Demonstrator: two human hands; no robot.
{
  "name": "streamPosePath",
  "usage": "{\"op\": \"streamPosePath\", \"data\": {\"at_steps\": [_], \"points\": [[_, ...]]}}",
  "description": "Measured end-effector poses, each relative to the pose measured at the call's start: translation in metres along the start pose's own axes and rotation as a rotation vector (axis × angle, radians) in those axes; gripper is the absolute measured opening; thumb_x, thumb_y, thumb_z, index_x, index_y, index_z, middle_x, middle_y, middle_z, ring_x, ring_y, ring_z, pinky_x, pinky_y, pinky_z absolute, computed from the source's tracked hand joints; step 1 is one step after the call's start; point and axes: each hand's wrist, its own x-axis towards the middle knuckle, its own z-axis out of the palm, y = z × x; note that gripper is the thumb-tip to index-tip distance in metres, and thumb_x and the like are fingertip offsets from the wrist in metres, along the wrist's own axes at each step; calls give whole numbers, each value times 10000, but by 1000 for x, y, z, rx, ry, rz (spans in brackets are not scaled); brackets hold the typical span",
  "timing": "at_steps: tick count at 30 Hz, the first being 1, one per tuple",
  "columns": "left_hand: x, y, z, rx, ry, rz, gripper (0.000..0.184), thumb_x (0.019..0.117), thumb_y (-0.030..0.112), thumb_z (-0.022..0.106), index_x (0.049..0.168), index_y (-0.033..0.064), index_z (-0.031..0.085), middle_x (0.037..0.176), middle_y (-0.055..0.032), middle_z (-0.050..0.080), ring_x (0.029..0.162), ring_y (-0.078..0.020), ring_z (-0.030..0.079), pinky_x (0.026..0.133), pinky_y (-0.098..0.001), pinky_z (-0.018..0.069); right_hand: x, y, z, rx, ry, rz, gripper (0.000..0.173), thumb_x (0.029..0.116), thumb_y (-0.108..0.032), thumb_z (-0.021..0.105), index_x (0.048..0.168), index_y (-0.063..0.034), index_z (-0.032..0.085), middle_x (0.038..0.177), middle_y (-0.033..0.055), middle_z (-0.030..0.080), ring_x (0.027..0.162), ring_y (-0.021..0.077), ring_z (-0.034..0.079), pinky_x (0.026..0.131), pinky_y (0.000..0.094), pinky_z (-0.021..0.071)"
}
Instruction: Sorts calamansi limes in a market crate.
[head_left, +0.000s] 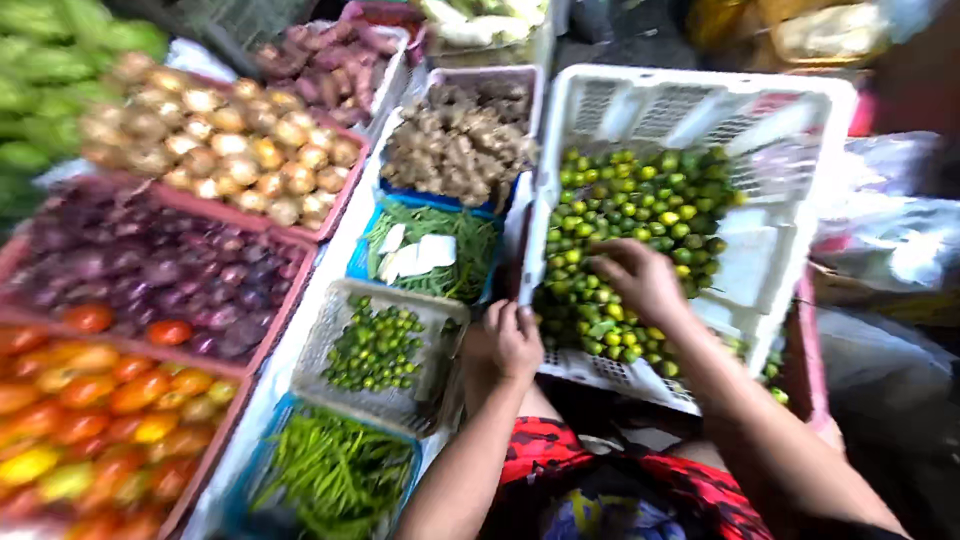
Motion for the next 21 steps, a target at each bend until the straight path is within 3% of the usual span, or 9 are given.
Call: {"op": "streamPosePath", "data": {"at_steps": [3,5,7,9,12,15,18,21], "points": [[-2,-5,0,-10,-29,-45,331,1025,289,572,1157,25,725,1307,-169,638,1243,-284,605,1070,-440,505,-27,48,-7,-100,146,11,328,1049,-302,583,1287,-96,676,1210,142,708,1037,261,714,927,506,587],[-1,-7,3,-36,3,-20,317,1015,285,578,1141,40,733,1281,-158,654,1242,-285,604,1069,-441,502,-49,65,-10,-231,197,-46,335,1042,-234,563,1280,-25,674,1220,229,680,1111,352,677,975,526,550],[-2,-9,3,-114,18,-10,306,1014,266,585,1184,51,722,1270,-151,655,1231,-273,609,1052,-428,519,-78,70,-10,-330,145,-53,364,1045,-267,556,1285,-21,674,1259,260,658,1194,432,625,1020,597,497],[-1,-13,-3,-276,0,-47,309,1024,217,574,1263,53,682,1287,-144,644,1230,-244,605,1051,-414,521,-108,67,-2,-358,11,-50,392,1039,-298,576,1277,-3,677,1267,278,652,1194,490,614,995,668,487],[9,-32,-21,-421,-1,-213,342,1064,215,527,1360,69,611,1326,-124,649,1154,-194,665,983,-398,576,-157,78,25,-384,-144,-146,487,1039,-452,513,1227,-56,725,1278,203,676,1172,429,644,972,611,532],[33,-99,-38,-295,77,-378,393,1050,229,554,1401,52,570,1364,-151,617,1181,-232,646,973,-425,565,-185,93,44,-418,-22,-253,416,1020,-417,544,1222,-113,744,1262,157,698,1128,360,677,938,505,562],[68,-193,-70,36,97,-550,472,1032,296,584,1439,62,540,1422,-183,578,1314,-323,564,1091,-525,477,-185,97,47,-368,94,-329,278,949,-293,678,1102,-75,756,1143,189,704,1041,324,690,888,419,580],[98,-270,-102,321,132,-689,453,994,267,593,1412,93,579,1398,-223,585,1304,-415,558,1071,-609,468,-184,96,44,-311,75,-323,217,930,-264,739,1011,-66,701,1119,192,678,1052,272,675,926,333,565]]}}
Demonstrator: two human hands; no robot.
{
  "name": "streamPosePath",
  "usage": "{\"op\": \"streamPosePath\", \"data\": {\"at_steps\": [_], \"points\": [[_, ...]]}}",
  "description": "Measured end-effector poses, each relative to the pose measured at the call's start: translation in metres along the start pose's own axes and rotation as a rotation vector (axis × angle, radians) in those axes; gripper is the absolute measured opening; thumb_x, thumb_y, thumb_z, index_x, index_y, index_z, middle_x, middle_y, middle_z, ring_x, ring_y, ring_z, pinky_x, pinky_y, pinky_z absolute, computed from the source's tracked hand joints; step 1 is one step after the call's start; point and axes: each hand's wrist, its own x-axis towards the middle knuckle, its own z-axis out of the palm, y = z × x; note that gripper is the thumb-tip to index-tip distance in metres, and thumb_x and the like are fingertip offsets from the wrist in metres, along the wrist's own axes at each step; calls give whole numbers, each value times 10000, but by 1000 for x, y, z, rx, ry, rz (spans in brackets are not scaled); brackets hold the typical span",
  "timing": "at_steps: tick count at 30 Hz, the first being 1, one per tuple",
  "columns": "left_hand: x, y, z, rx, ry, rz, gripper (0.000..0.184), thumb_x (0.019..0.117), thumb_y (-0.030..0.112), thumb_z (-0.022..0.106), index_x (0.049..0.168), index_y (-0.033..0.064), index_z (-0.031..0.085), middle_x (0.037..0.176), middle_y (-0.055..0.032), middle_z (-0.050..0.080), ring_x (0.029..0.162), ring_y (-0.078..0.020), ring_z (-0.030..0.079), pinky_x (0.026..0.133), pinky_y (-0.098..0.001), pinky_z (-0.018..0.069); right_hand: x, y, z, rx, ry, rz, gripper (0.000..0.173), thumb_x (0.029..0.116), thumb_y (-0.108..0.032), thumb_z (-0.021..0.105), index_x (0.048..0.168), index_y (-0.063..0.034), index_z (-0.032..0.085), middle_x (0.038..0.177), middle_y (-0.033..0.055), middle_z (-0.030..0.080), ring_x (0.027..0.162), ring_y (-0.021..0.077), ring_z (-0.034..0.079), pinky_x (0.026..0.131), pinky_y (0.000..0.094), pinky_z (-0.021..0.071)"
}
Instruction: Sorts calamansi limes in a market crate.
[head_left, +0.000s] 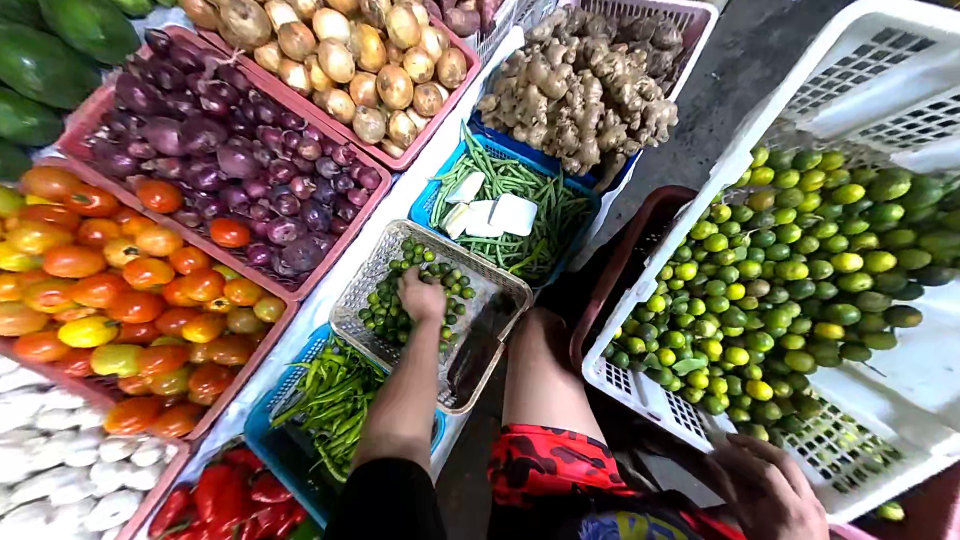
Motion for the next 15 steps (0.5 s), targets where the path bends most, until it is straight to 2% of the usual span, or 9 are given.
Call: {"op": "streamPosePath", "data": {"at_steps": [3,6,8,10,12,15], "points": [[44,-10,-5,232,-58,72,409,1011,232,559,1409,152,602,1400,-173,615,1330,-392,554,1076,-629,445,0,3,1,7,-15,-17,213,947,-255,721,1027,-62,683,1113,185,680,1067,266,669,948,332,554],[70,1,1,404,-198,211,384,1018,342,591,1376,218,649,1398,-143,625,1355,-387,526,1087,-655,400,-1,3,3,-23,-15,-25,215,959,-269,704,1041,-75,662,1111,172,675,1076,257,662,958,329,545],[79,7,10,527,-280,223,373,1014,405,598,1327,222,686,1365,-142,649,1359,-390,517,1081,-662,393,-1,2,3,-50,-25,-25,229,961,-273,694,1047,-64,653,1103,174,678,1077,265,663,961,332,543],[88,13,14,598,-322,197,363,1018,402,588,1262,158,702,1285,-171,689,1302,-403,572,1061,-666,421,1,1,2,-63,-42,-20,243,964,-279,684,1046,-52,651,1097,184,680,1075,274,663,960,339,541],[96,17,10,609,-404,168,425,1040,406,561,1245,51,673,1252,-253,674,1241,-463,601,1012,-707,449,2,0,1,-71,-52,-20,260,974,-303,671,1059,-59,642,1105,179,675,1083,264,657,968,332,534],[105,13,-6,572,-425,175,568,1074,514,441,1200,9,669,1227,-275,668,1198,-465,626,968,-713,471,3,-1,2,-67,-42,-21,271,978,-315,670,1068,-62,633,1107,176,669,1077,261,655,960,327,534]]}}
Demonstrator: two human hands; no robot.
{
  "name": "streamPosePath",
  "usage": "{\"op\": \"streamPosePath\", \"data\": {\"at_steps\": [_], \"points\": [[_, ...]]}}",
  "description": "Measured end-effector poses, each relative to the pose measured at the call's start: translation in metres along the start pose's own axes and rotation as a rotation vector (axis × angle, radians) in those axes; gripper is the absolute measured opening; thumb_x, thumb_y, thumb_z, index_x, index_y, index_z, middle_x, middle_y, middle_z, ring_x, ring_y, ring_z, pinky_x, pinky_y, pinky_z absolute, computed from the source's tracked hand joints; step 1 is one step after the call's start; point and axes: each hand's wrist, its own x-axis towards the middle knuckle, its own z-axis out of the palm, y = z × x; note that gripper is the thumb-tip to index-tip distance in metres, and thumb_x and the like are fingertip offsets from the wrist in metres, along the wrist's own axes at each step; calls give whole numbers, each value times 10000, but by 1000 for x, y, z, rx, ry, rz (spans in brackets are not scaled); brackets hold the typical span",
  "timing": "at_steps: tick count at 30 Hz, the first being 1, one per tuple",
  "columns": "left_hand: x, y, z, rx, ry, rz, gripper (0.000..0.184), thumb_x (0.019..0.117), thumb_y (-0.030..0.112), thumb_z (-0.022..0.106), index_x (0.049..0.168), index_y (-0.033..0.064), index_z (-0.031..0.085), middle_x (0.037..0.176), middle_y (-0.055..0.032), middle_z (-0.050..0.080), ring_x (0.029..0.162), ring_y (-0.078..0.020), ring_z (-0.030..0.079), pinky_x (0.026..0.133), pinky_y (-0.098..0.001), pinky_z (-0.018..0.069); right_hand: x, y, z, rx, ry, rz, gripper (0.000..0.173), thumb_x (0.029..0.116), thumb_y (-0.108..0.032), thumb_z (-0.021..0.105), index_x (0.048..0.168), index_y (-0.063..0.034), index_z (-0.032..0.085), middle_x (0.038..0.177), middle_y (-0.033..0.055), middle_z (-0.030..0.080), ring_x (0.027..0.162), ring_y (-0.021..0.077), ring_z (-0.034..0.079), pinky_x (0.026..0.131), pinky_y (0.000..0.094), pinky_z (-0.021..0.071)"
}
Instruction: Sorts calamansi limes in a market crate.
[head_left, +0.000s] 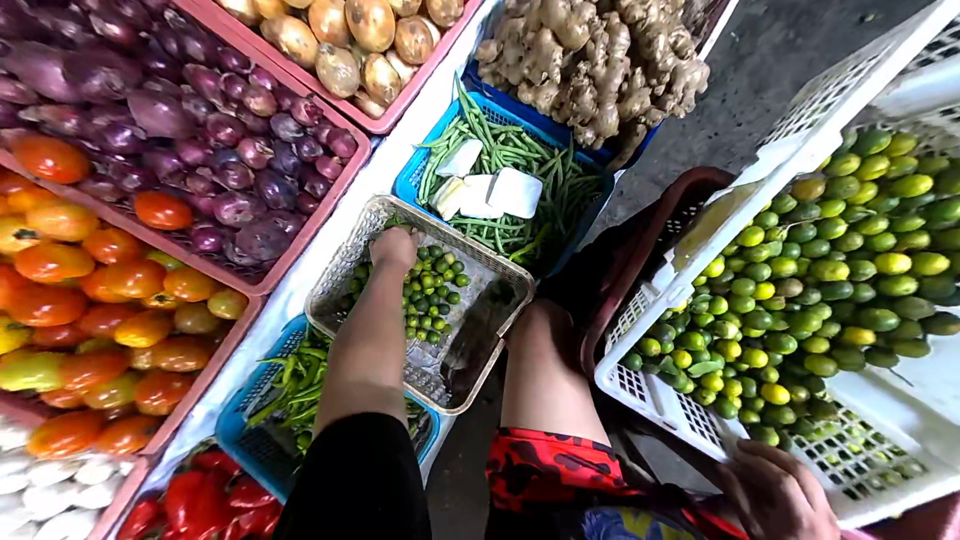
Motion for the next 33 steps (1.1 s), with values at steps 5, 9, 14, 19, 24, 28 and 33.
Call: {"op": "streamPosePath", "data": {"at_steps": [5,9,14,19,24,28,33], "points": [[-46,0,-2,-55,197,173,576,1019,543,551,1397,109,587,1370,-245,593,1335,-462,503,1075,-683,380,-3,1,3,-19,28,4,275,975,-322,651,1051,-58,634,1097,182,673,1065,271,659,943,337,538],[-72,18,33,120,184,342,433,1014,433,618,1288,106,689,1306,-200,648,1292,-419,545,1080,-632,396,-5,1,3,-32,30,1,281,967,-319,651,1040,-48,657,1084,195,686,1060,288,669,942,351,544],[-124,48,76,125,279,456,441,1053,451,528,1165,72,724,1239,-173,667,1225,-381,588,1047,-583,435,-6,1,3,-16,28,7,298,970,-332,643,1052,-46,661,1099,193,684,1069,296,666,949,368,541],[-127,16,59,-104,246,273,485,1046,506,509,1061,98,771,1211,-136,703,1224,-351,605,1052,-579,453,-5,0,5,-17,64,7,290,959,-322,638,1033,-44,672,1092,191,691,1057,305,671,932,371,546],[-85,-37,42,-71,226,-26,364,1006,336,624,1303,137,695,1418,-189,574,1305,-423,541,1039,-634,458,-8,2,9,-46,113,-12,304,960,-339,628,1030,-48,686,1086,184,704,1029,311,687,884,396,564],[-79,-33,46,21,178,-57,343,1015,319,614,1286,123,696,1434,-203,553,1312,-419,543,1032,-617,478,-7,2,9,-46,112,2,308,954,-343,640,1037,-51,692,1093,179,709,1030,319,687,876,403,566],[-84,-41,46,-102,209,-83,429,1016,422,605,1263,79,676,1412,-211,564,1299,-404,561,1043,-599,484,-6,-3,6,-9,134,4,341,940,-355,657,1083,-47,694,1164,222,673,1117,356,641,970,452,516]]}}
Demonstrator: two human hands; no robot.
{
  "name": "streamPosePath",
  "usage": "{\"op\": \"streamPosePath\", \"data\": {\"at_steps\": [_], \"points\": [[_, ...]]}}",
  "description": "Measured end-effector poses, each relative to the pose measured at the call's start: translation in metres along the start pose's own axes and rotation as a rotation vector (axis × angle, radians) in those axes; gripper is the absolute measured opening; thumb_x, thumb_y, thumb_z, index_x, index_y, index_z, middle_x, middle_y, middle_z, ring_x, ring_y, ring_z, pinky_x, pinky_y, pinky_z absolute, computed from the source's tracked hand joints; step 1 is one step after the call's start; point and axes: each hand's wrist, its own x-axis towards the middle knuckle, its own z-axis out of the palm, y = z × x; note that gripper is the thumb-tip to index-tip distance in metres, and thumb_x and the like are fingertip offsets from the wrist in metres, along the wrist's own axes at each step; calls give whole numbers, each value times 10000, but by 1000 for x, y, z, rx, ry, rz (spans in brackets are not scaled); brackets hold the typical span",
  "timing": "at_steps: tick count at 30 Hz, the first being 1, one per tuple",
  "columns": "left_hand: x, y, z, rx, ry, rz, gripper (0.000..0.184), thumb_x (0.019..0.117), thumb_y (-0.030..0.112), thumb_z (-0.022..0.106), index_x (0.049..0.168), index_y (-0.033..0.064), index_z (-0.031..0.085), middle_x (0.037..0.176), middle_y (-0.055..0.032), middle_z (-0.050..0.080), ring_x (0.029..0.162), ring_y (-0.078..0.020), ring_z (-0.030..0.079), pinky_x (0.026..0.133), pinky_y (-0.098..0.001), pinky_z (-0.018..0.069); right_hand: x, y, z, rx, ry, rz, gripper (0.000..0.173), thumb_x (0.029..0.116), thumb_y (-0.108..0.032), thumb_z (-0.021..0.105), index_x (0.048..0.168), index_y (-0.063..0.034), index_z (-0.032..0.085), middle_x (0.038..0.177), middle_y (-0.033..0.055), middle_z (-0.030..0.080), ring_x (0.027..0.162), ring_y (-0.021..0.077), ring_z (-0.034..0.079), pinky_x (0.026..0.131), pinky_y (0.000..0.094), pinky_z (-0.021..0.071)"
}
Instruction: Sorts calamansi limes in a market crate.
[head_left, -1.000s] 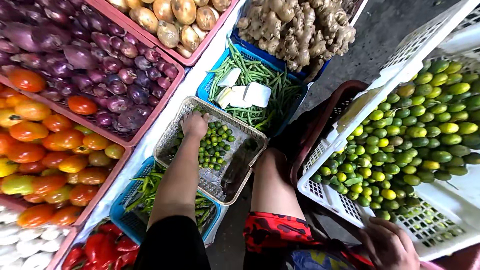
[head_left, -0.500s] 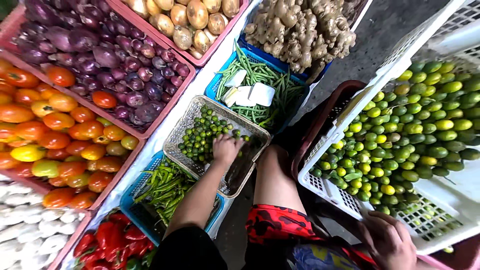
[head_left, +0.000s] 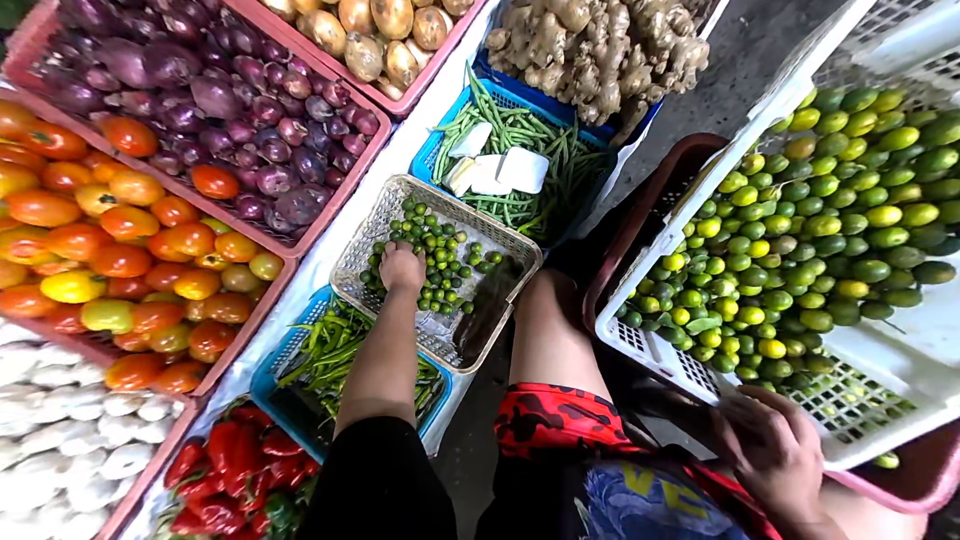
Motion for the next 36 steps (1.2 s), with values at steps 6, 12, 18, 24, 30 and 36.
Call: {"op": "streamPosePath", "data": {"at_steps": [6,12,18,24,30,36], "points": [[-73,-11,-13,-937,-70,-151,458,1056,395,540,1289,9,622,1158,-165,692,966,-247,692,844,-464,579,66,-108,29,515,-88,-313,153,1015,-277,590,1099,-181,674,1154,26,695,1185,189,632,1064,415,502],[-144,-13,13,-1995,-299,-175,387,1034,164,224,1261,95,530,1080,-149,696,926,-282,697,819,-439,576,151,-220,145,463,-821,-367,247,1023,-177,531,1184,-124,711,1287,110,659,1220,266,623,1049,419,521],[-175,-10,-35,-1946,-246,-324,823,1074,584,13,1393,16,517,1176,-183,665,1029,-311,682,893,-492,568,186,-287,276,-51,-1376,-179,401,998,37,463,1379,23,586,1628,233,318,1442,479,381,1102,630,426],[-180,-11,-62,-1871,-271,-263,703,1122,454,69,1368,-26,521,1190,-202,670,1042,-325,694,901,-495,578,208,-274,255,416,-1187,89,342,1060,-147,505,1376,-111,632,1416,198,582,1245,349,622,1052,522,514],[-194,47,-93,-1827,212,127,565,1126,336,143,1186,30,614,1066,-102,701,914,-237,709,808,-411,614,214,-220,119,1748,-915,756,374,1100,-88,369,1438,-12,508,1285,191,658,1044,274,717,924,414,603],[-291,161,-119,-1407,-32,1055,729,1047,648,318,1404,49,528,1367,-134,621,1287,-269,582,1116,-482,475,171,-147,12,2149,-562,1092,572,1116,-461,208,1276,-56,579,1146,168,677,1010,301,689,889,484,583]]}}
